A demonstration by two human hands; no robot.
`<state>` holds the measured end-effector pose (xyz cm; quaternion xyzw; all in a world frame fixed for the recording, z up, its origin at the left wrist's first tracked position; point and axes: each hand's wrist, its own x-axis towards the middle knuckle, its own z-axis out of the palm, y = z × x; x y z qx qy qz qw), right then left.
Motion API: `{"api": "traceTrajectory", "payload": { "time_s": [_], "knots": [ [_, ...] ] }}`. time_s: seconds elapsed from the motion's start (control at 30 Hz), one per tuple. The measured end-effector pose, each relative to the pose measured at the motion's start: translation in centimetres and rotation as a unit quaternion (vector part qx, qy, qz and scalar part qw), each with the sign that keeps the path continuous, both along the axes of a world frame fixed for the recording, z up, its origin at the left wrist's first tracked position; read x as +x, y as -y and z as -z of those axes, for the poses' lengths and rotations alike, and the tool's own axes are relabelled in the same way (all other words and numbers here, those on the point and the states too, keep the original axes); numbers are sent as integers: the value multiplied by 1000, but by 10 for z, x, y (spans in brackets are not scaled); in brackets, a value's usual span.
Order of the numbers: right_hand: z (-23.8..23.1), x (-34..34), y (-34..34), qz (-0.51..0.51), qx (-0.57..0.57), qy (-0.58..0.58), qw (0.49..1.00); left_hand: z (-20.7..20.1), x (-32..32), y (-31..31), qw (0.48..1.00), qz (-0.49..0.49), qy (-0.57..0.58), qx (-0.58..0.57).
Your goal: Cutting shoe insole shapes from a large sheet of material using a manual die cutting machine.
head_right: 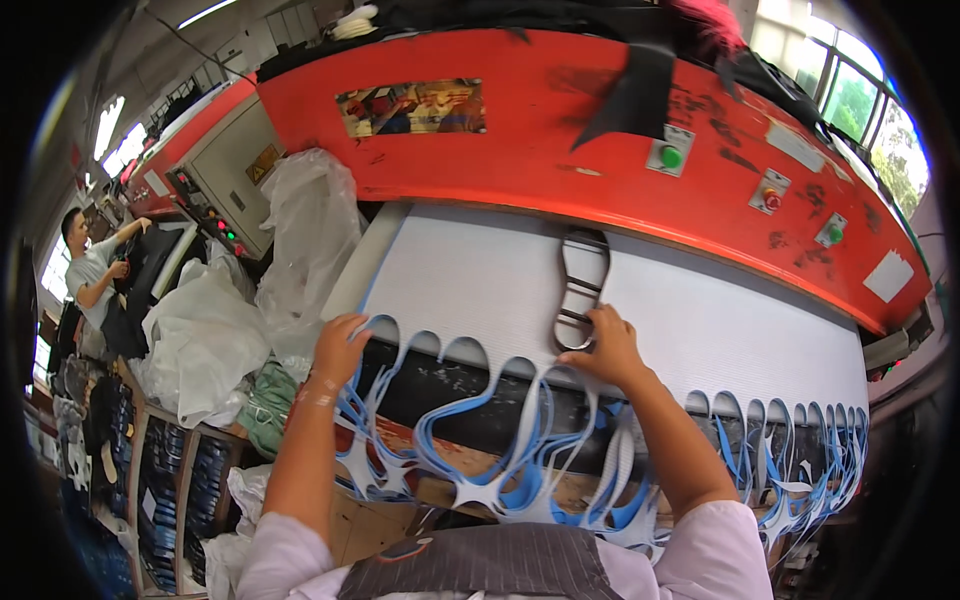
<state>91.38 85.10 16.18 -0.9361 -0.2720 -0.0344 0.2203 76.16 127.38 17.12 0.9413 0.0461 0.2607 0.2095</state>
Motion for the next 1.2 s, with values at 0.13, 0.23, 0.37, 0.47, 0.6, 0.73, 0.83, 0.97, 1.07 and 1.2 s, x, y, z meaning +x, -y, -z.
{"api": "traceTrajectory", "payload": {
  "time_s": [0.13, 0.23, 0.37, 0.47, 0.6, 0.73, 0.83, 0.97, 1.07, 1.2],
  "knots": [
    [-19, 7, -73, 40, -13, -32, 999, 42, 47, -31, 999, -13, -18, 36],
    [-21, 3, -153, 43, -5, -25, 999, 73, 51, -30, 999, -28, 42, 12],
    [-12, 12, -234, 48, 17, -88, 995, 73, 54, -29, 998, -32, 30, -35],
    [-2, 21, -254, 34, 36, -89, 995, 70, 54, -34, 998, -20, 14, -60],
    [18, 0, -279, -71, -27, -1, 997, 68, 44, -45, 997, -21, -18, -66],
    [18, 9, -308, -80, -20, -11, 997, 63, 50, -46, 997, -9, -33, -72],
    [15, 15, -318, -67, -38, -23, 997, 67, 51, -47, 996, -6, -33, -80],
    [21, 17, -320, -66, 15, -35, 997, 65, 54, -51, 996, -4, -21, -84],
    [27, 19, -327, -87, 34, -5, 996, 67, 53, -55, 997, -8, -22, -73],
    [31, 15, -324, -95, 49, 33, 994, 69, 52, -50, 998, -13, -33, -58]
  ]
}}
